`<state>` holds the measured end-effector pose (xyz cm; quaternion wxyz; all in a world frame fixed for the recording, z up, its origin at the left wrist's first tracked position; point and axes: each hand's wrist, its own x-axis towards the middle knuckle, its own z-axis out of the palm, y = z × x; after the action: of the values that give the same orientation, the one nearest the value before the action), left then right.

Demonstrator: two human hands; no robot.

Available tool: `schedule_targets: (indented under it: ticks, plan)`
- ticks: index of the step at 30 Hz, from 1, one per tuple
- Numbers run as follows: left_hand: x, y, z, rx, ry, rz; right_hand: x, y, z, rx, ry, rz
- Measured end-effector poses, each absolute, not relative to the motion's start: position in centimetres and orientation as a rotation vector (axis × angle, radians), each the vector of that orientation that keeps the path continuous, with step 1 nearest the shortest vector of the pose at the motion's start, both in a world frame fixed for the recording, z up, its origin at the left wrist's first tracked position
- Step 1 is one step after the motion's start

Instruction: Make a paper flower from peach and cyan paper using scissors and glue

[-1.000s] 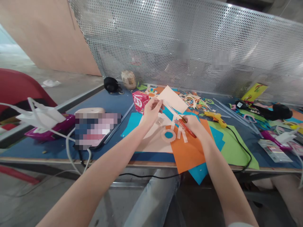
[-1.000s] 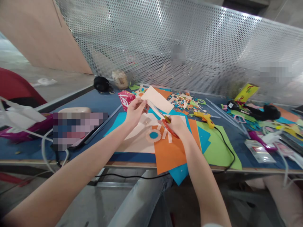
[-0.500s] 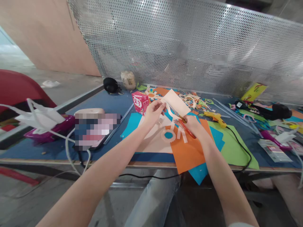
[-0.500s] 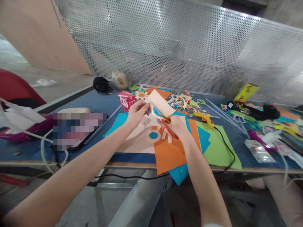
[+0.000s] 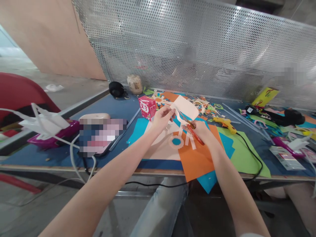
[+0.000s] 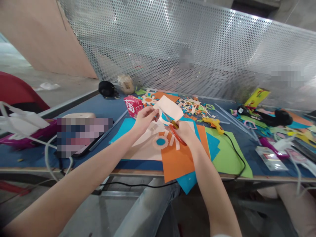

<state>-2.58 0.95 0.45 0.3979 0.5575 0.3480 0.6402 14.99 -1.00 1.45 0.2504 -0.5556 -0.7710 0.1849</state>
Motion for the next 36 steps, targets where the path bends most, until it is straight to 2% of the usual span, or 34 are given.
schedule_targets:
  ticks: [15, 36]
  plan:
    - [-2.69, 0.87, 0.62, 1.420, 0.956, 1.672, 15.05, -1.15, 1.85, -1.548, -2.171, 0.441]
    - [-2.78, 0.89, 0.36, 1.254, 0.699, 1.511, 15.17, -1.10, 1.33, -1.438, -2.100, 0.735]
